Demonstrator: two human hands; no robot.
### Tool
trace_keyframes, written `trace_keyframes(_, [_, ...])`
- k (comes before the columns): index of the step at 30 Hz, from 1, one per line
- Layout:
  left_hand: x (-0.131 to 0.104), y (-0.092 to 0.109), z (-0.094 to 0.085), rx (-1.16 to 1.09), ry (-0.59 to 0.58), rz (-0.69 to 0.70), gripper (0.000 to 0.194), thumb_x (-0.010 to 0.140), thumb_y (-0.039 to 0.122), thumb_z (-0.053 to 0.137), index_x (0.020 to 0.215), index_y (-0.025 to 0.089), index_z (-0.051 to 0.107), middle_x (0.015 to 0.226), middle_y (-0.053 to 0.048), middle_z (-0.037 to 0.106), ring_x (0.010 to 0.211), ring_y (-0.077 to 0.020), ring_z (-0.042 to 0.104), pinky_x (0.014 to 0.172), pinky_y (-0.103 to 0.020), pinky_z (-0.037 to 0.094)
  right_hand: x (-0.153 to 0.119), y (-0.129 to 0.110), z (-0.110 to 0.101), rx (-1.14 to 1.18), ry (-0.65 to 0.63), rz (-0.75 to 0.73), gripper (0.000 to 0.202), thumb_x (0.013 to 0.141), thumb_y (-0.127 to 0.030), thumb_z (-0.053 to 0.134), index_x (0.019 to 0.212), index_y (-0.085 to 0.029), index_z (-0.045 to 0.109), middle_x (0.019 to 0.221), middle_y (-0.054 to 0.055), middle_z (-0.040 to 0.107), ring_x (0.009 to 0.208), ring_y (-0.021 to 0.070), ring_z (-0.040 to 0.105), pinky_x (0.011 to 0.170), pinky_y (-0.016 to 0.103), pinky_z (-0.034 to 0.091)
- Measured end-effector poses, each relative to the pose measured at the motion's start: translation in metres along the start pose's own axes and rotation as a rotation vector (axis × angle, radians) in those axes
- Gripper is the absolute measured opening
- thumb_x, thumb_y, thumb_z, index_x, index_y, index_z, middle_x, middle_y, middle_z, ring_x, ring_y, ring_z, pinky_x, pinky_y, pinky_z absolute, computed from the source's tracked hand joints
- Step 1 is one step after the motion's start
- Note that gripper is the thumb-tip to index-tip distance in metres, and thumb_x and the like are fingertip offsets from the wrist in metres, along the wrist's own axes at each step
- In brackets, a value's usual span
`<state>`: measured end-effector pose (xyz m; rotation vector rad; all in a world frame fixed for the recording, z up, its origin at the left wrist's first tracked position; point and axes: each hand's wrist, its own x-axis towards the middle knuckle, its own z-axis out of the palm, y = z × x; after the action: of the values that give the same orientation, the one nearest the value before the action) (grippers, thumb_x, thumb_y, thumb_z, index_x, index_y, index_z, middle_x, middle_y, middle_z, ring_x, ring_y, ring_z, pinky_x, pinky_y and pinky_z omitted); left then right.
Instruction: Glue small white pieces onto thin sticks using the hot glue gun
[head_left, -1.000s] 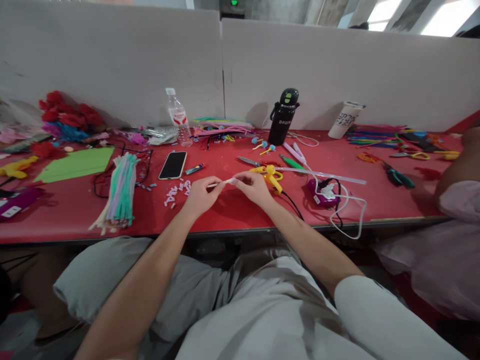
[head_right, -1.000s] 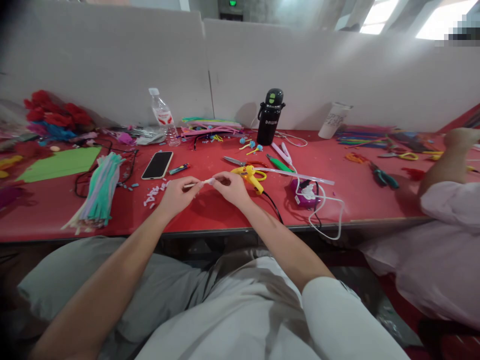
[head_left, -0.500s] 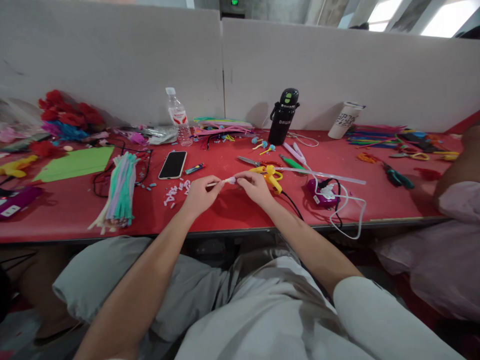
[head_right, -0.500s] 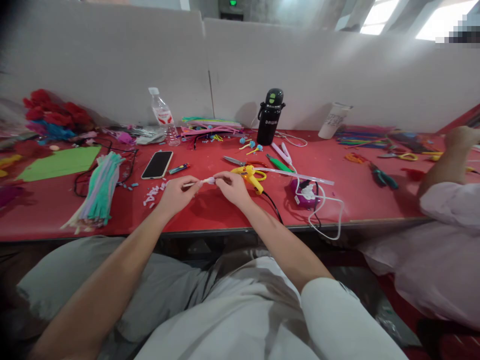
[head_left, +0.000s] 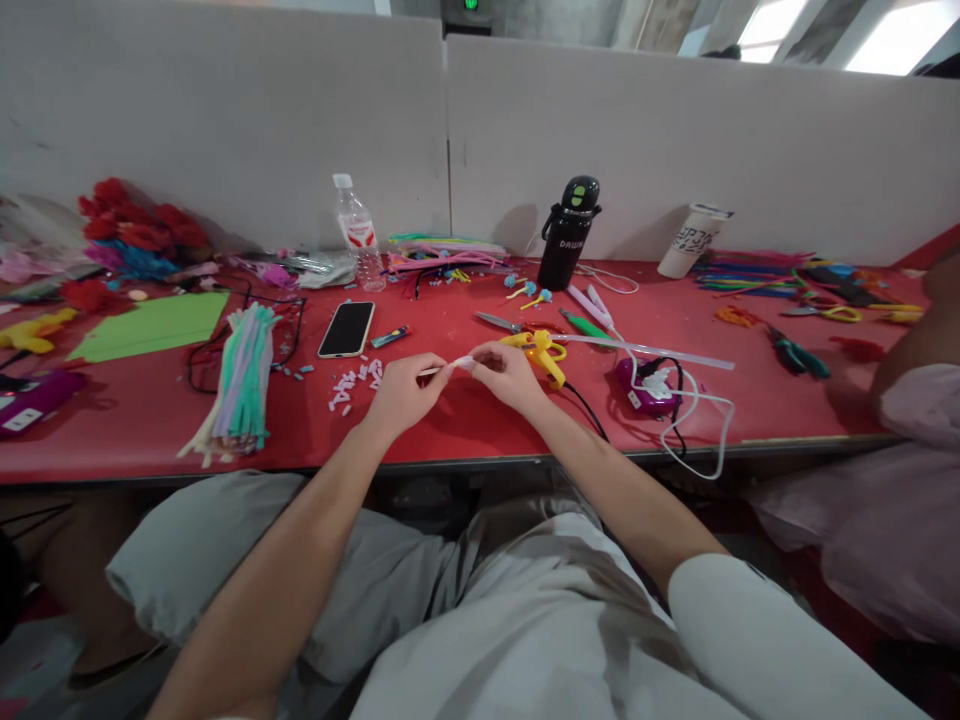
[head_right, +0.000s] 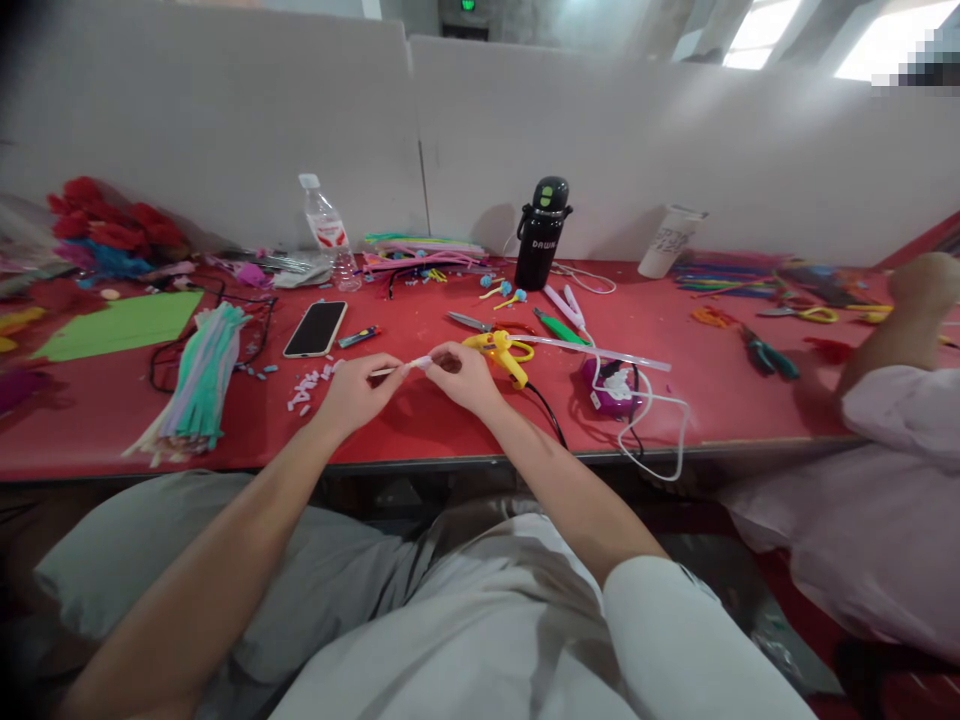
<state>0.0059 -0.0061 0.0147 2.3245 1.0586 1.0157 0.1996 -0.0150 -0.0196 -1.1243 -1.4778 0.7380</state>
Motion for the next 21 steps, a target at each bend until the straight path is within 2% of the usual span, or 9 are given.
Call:
trace_keyframes(6, [0.0,0.001,-0.001,0.049,-0.028,0.034,0.03,0.092,0.039,0.049,0.079,0.018,0.066,0.072,-0.003,0.068,0.065,-0.0147,0.059,0.064,-0.025,0.043,0.001,0.001,0.0,-0.017,-0.013,0.009,0.023,0.076,-0.04,0.069,0.083,-0.019,0.064,0.081,0.004,0.07,0.074,0.0169,0.065,0.07,0.031,0.052])
trace_keyframes(14, [-0.001,0.001,0.001,0.026,-0.004,0.051,0.026,0.091,0.036,0.052,0.079,0.018,0.067,0.07,-0.001,0.067,0.063,-0.0139,0.058,0.063,-0.025,0.042,0.0,0.0,0.002,0.026,-0.015,0.033,0.019,0.074,-0.037,0.069,0.081,-0.02,0.063,0.081,0.004,0.07,0.075,0.0174,0.065,0.07,0.031,0.053])
trace_keyframes(18, [0.001,-0.002,-0.003,0.001,0.013,0.007,0.026,0.092,0.038,0.052,0.083,0.019,0.068,0.079,-0.003,0.071,0.072,-0.0166,0.063,0.07,-0.026,0.046,0.001,-0.001,-0.001,0.058,0.019,0.054,0.015,0.076,-0.031,0.061,0.085,-0.02,0.063,0.079,0.002,0.068,0.072,0.0165,0.064,0.068,0.031,0.052])
trace_keyframes(21, [0.003,-0.008,-0.006,-0.032,0.012,-0.066,0.026,0.091,0.039,0.053,0.085,0.019,0.068,0.081,-0.003,0.072,0.074,-0.0178,0.066,0.071,-0.027,0.047,-0.004,-0.004,-0.011,0.021,-0.018,0.081,0.011,0.078,-0.025,0.051,0.08,-0.021,0.06,0.067,-0.001,0.062,0.061,0.0148,0.059,0.06,0.028,0.049])
